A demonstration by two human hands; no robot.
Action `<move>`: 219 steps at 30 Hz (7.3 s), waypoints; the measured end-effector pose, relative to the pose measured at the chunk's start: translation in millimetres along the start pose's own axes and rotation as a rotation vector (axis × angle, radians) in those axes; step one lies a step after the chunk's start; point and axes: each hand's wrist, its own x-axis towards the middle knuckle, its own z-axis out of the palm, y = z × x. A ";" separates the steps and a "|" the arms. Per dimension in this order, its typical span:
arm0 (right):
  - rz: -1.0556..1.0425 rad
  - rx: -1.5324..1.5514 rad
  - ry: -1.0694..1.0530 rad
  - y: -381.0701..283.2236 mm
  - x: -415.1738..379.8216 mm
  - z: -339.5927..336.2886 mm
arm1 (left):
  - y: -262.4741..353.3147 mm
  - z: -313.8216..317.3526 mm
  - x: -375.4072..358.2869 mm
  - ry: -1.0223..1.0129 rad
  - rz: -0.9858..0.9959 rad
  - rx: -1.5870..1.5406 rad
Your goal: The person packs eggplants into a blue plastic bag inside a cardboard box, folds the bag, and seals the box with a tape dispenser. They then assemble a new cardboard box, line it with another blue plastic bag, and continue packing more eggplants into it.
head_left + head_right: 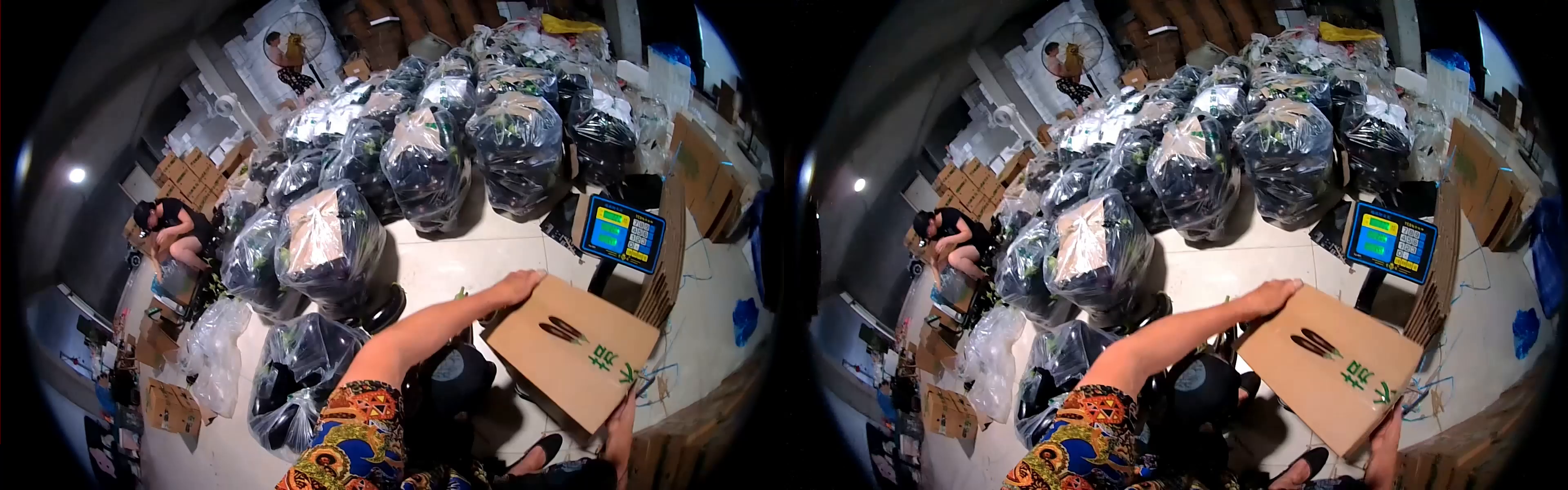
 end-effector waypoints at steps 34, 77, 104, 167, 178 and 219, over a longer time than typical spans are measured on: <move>-0.153 -1.029 0.369 8.8 -121.5 120.2 | 6.9 106.5 -87.3 0.240 0.145 -0.076; -0.451 -0.663 0.920 38.8 -382.9 -34.0 | -44.6 120.3 -22.6 -0.112 0.308 -0.165; 0.169 -0.927 1.243 289.8 -404.7 -152.5 | 15.3 82.4 -112.1 -0.133 0.266 -0.038; 0.049 -1.264 -0.396 91.3 -78.6 84.6 | 62.9 55.6 -144.1 0.026 0.056 -1.458; -0.143 -1.732 -0.474 124.0 -46.4 108.4 | 37.9 46.1 -135.4 0.056 0.147 -1.280; -1.183 -1.527 0.096 17.3 -129.0 221.5 | 32.7 82.6 -155.3 -0.019 -0.163 -1.590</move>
